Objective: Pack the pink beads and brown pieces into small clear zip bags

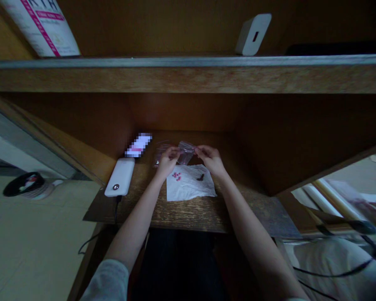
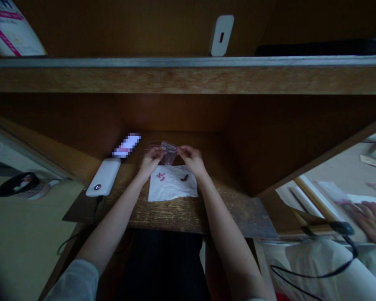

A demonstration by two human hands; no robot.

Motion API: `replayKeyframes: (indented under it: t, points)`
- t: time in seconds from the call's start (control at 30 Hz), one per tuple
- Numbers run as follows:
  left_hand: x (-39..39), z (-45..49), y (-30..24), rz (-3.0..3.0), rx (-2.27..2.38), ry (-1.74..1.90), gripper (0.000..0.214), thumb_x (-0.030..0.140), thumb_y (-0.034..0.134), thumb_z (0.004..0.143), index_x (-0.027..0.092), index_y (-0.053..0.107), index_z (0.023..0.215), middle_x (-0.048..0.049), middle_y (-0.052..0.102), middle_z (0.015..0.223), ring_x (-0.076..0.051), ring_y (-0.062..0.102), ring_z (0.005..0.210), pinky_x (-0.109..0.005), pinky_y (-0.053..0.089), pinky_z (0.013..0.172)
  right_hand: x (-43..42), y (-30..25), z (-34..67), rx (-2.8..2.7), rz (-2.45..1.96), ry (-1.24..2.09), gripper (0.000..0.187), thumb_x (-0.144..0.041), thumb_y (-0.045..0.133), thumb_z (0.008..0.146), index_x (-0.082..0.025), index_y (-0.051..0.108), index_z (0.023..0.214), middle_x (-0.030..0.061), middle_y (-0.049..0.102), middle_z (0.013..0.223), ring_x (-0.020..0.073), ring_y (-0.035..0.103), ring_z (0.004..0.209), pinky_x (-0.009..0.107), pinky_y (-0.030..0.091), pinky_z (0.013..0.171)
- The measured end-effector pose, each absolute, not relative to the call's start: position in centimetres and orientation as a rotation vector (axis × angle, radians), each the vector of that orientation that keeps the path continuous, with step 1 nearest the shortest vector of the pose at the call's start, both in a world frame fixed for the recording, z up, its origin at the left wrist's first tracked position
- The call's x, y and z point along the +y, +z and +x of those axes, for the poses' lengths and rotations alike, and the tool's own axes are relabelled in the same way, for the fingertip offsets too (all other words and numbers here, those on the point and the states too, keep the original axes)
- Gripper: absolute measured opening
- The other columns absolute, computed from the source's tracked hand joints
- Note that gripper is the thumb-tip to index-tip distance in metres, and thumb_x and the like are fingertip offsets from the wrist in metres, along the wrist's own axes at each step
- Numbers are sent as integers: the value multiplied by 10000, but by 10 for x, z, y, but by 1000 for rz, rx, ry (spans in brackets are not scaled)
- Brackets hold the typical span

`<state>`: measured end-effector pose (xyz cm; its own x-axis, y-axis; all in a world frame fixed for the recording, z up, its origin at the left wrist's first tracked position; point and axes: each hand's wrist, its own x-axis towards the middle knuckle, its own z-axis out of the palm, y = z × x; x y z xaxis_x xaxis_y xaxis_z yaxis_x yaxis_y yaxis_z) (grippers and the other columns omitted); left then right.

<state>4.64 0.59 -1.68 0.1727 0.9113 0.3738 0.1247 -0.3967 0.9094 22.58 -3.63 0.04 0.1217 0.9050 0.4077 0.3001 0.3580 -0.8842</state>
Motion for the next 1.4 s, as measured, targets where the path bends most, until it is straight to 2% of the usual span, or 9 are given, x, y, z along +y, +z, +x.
replayKeyframes:
  t: [0.17, 0.3, 0.43, 0.5, 0.73, 0.9, 1.0, 1.13, 1.4]
  points:
    - [-6, 47, -7, 1965, 1011, 1370, 373, 276, 647, 798, 191, 565, 1151, -87, 673, 1064, -188, 633, 980, -336, 487, 888, -41, 5, 229, -1472, -1235, 479, 295, -442, 570, 843, -184, 712, 849, 64, 714, 848, 185, 631, 748, 295, 467, 685]
    - [-16, 51, -4, 2043, 1057, 1347, 544, 352, 682, 771, 207, 507, 1266, -97, 651, 1145, -223, 607, 1065, -380, 462, 953, -48, 11, 224, -1526, -1234, 401, 284, -439, 584, 839, -192, 725, 835, 62, 712, 829, 182, 628, 710, 288, 465, 642]
    - [-18, 54, -6, 2069, 1152, 1349, 779, 451, 748, 680, 194, 432, 1344, -142, 570, 1286, -285, 530, 1196, -427, 411, 1017, -50, 10, 217, -1510, -1180, 487, 269, -434, 604, 824, -199, 732, 845, 59, 721, 840, 192, 646, 720, 298, 488, 658]
    - [-18, 54, -7, 2083, 1186, 1362, 839, 447, 781, 636, 190, 422, 1350, -156, 538, 1323, -310, 501, 1224, -448, 394, 1030, -50, 8, 212, -1523, -1168, 539, 260, -434, 615, 816, -207, 733, 860, 53, 723, 853, 195, 653, 734, 301, 495, 672]
    - [-13, 48, -4, 2098, 1245, 1389, 616, 280, 755, 682, 214, 511, 1243, -112, 606, 1197, -275, 549, 1126, -416, 420, 985, -56, 14, 202, -1714, -1190, 481, 266, -449, 616, 824, -224, 721, 920, 44, 701, 850, 177, 627, 739, 287, 476, 676]
    - [-7, 40, 0, 2011, 1210, 1438, 518, 332, 738, 713, 195, 539, 1172, -112, 620, 1152, -256, 568, 1083, -404, 441, 943, -54, 16, 211, -1788, -1220, 432, 249, -378, 600, 848, -225, 688, 1024, 51, 693, 933, 174, 624, 808, 285, 469, 710]
    - [-4, 37, -1, 1956, 1182, 1454, 512, 349, 739, 712, 206, 533, 1158, -104, 620, 1142, -243, 581, 1061, -391, 455, 918, -51, 10, 216, -2011, -1258, 477, 199, -284, 609, 834, -224, 701, 1000, 45, 697, 932, 168, 625, 793, 282, 462, 710]
    - [0, 36, -5, 1929, 1180, 1471, 467, 249, 747, 689, 220, 544, 1108, -76, 626, 1103, -226, 588, 1038, -369, 472, 886, -49, -1, 213, -2202, -1268, 552, 189, -202, 629, 795, -227, 727, 955, 45, 704, 947, 169, 635, 794, 275, 457, 711]
    - [0, 36, -6, 1967, 1160, 1447, 404, 120, 706, 666, 223, 585, 1037, -62, 638, 1064, -222, 590, 1001, -346, 487, 828, -50, -7, 205, -2266, -1279, 578, 181, -207, 636, 790, -238, 732, 941, 40, 716, 937, 169, 650, 797, 261, 451, 700]
